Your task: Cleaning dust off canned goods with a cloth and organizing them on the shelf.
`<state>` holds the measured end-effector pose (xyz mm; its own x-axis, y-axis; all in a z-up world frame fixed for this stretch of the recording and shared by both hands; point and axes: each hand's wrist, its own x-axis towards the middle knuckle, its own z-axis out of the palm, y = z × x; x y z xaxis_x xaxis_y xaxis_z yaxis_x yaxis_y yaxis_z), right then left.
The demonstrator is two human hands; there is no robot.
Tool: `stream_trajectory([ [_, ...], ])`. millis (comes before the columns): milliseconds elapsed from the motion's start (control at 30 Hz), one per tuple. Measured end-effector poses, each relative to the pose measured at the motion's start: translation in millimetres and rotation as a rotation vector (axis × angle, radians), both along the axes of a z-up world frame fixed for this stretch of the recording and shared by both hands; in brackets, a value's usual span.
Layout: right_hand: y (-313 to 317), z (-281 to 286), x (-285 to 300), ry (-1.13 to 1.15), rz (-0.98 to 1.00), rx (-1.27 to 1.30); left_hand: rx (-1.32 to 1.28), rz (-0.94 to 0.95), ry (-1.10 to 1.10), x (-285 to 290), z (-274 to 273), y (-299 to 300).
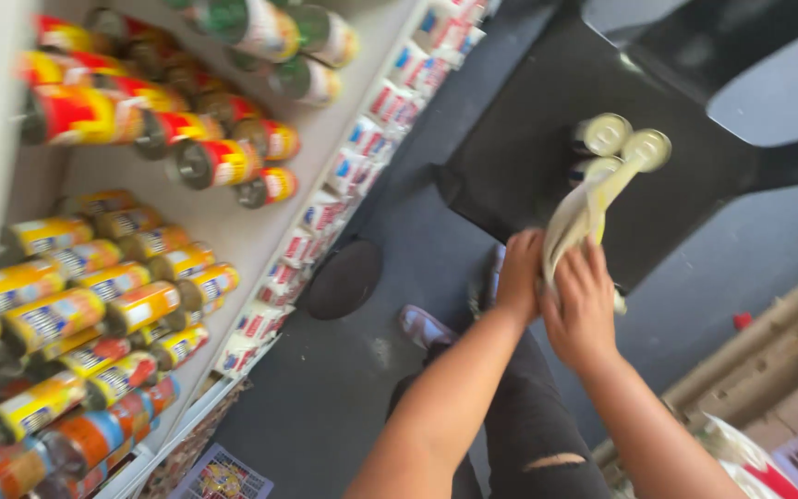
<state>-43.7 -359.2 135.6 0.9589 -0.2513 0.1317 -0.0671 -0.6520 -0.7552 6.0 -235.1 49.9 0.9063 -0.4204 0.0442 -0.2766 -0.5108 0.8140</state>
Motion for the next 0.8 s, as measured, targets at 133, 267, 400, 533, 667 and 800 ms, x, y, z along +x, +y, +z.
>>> stream_trajectory([
  [133, 45.4, 52.4, -34.2, 0.103, 0.468, -0.059, 0.022, 0.250, 0.129, -40.7, 92.4, 74.7],
  [267, 116.3, 74.1, -63.7, 0.095, 0.470, 0.169, 0.033, 0.258, 0.137, -102.4, 109.9, 140.8],
  [400, 157.2, 100.4, -76.8, 0.131, 0.657, 0.223, -0.175, 0.386, 0.434, -93.5, 175.9, 191.3],
  [533, 192.2, 85.7, -88.1, 0.174, 0.385, 0.763, -0.585, 0.502, 0.600, -117.4, 200.9, 234.6],
  [667, 244.4, 148.1, -56.0, 0.083, 0.580, 0.936, -0.919, 0.652, 0.486, -131.2, 215.6, 256.0],
  [800, 260.5, 168.6, -40.5, 0.090, 0.663, 0.598, -0.907, 0.625, 0.410, -119.9, 246.7, 278.7],
])
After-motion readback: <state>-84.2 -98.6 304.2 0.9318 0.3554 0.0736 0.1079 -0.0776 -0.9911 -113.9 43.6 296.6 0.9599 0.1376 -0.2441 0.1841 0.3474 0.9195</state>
